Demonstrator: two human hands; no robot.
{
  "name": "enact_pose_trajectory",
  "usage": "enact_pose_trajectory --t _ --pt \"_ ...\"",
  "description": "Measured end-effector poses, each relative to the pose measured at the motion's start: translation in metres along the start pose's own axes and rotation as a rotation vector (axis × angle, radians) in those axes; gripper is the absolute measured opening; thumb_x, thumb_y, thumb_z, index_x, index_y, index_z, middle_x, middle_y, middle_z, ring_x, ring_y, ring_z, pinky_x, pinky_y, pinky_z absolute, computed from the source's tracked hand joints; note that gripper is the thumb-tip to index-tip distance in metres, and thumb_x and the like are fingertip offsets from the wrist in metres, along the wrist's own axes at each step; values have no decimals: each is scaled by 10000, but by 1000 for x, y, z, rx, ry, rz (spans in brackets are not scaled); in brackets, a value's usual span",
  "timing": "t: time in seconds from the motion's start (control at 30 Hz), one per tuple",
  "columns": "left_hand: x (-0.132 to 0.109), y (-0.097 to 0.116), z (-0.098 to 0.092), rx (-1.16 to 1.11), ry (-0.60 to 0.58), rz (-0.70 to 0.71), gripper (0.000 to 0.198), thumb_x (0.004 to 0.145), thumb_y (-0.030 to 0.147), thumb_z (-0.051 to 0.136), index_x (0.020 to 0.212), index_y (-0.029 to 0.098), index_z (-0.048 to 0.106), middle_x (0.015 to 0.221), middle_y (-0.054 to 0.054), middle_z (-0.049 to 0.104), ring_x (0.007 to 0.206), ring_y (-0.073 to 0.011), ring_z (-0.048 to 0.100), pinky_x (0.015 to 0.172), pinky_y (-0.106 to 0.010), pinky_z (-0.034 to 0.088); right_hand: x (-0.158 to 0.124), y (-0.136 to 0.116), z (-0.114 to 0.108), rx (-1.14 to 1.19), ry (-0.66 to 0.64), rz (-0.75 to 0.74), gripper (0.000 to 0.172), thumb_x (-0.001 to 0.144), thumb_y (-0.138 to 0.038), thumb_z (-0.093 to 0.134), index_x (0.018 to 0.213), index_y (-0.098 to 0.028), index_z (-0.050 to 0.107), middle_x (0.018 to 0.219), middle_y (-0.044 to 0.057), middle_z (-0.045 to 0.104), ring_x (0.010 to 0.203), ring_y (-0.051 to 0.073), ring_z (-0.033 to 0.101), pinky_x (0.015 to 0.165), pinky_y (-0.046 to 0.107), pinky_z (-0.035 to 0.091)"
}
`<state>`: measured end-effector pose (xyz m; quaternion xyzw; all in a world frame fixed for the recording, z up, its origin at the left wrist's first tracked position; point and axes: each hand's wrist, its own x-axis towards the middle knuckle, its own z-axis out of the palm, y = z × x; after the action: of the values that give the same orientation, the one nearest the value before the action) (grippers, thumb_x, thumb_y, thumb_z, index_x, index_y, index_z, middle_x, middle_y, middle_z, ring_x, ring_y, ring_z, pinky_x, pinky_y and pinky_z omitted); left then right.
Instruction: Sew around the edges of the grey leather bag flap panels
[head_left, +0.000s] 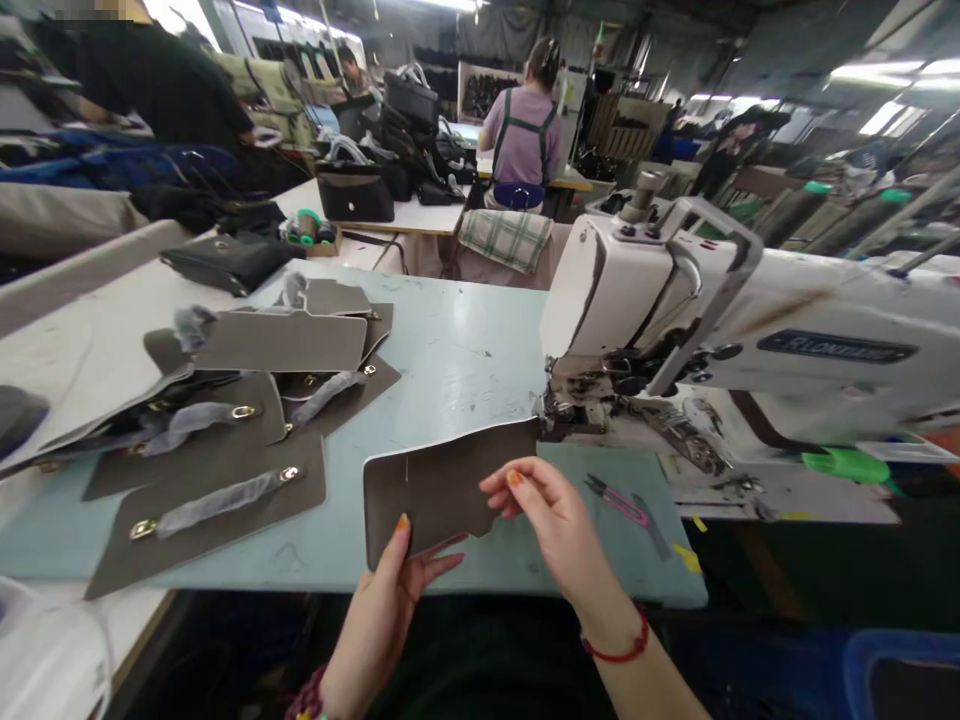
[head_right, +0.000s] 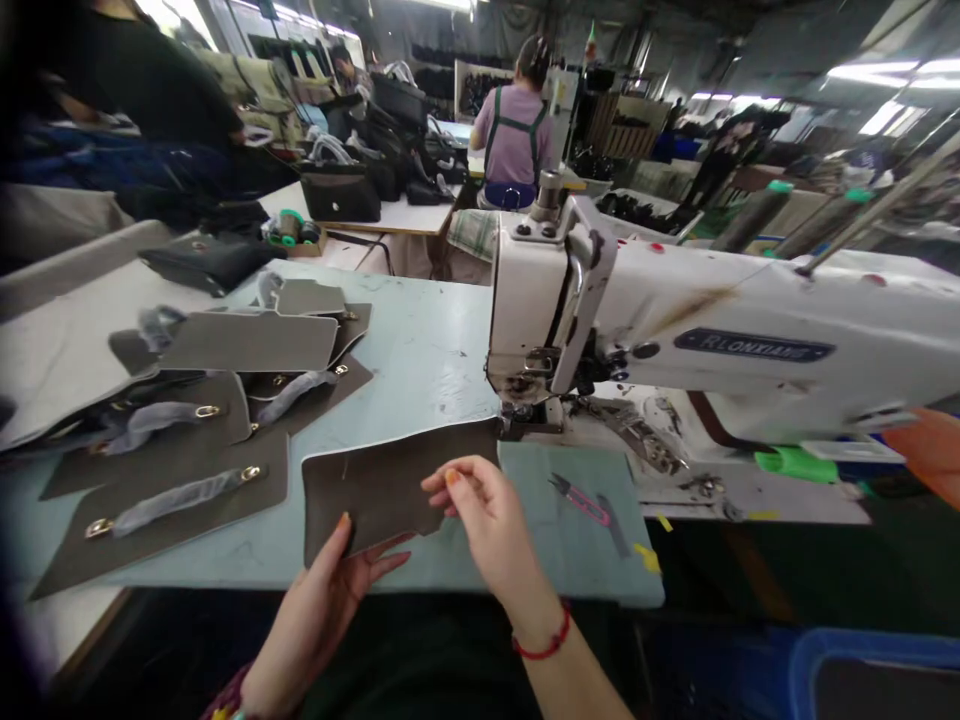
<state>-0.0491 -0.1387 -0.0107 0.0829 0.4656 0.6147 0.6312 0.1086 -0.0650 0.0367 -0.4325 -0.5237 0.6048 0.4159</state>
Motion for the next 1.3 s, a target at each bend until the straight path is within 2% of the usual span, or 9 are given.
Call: enact_pose_trajectory --t 0.17,0.4,0.57,0.7,0.87,1.03,1.13,1.23,1.3 --pt "7 -2 -14 -87 -111 -78 640 910 570 467 1383 139 457 1138 -181 708 944 -346 705 752 -425 573 -21 39 -27 -44 77 135 221 925 -374 546 898 -167 619 867 66 724 727 158 622 632 250 458" --pt "6 3 -23 -141 -227 -155 852 810 796 323 1270 137 605 1222 -205 669 1061 -413 653 810 -462 538 -27 61 -35 -74 72 209 218 910 -369 548 881 -165 618 851 69 721 720 167 610 630 261 451" --pt "8 7 -23 -116 -211 -155 814 825 780 321 1256 159 622 1179 -180 698 1020 -394 679 791 -452 550 -28 67 -36 -75 80 213 232 904 -383 553 882 -161 619 849 73 720 704 162 600 611 256 444" --pt "10 8 -22 -19 -107 -118 604 857 619 512 1201 140 645 1102 -167 731 965 -371 707 785 -434 568 -27 72 -35 -93 83 201 246 917 -395 548 897 -162 622 846 73 717 693 159 593 597 253 437" --pt "3 21 -36 394 -100 42 419 898 426 576 1199 146 655 1146 -147 719 1000 -343 702 871 -444 570 -14 68 -23 -27 56 192 343 894 -454 594 1065 -159 615 908 92 705 724 171 599 580 255 440" --pt "1 44 -57 1148 -394 738 436 947 157 437 1332 316 567 1482 -51 473 1338 -261 468 1082 -395 432 -5 44 -9 349 -210 176 649 800 -623 648 1289 -208 548 1191 123 613 959 224 593 645 272 494" --pt "11 45 -60 1488 -454 982 597 918 20 354 1416 333 453 1552 -42 357 1410 -209 356 1112 -371 397 -2 49 -6 420 -216 268 611 800 -656 629 1186 -184 606 810 37 610 598 104 505 442 161 341" --pt "28 42 -64 1700 -468 973 713 841 -66 337 1451 300 386 1551 -53 355 1423 -189 323 1131 -394 375 13 70 -2 308 -65 308 360 830 -491 704 984 -175 623 542 -103 350 412 21 222 390 123 168" --pt "39 49 -76 1745 -336 968 722 805 -62 355 1455 252 365 1550 -79 345 1430 -207 305 1151 -447 337 33 80 3 301 -5 271 305 817 -445 734 866 -184 585 531 -119 313 396 16 203 382 118 179"
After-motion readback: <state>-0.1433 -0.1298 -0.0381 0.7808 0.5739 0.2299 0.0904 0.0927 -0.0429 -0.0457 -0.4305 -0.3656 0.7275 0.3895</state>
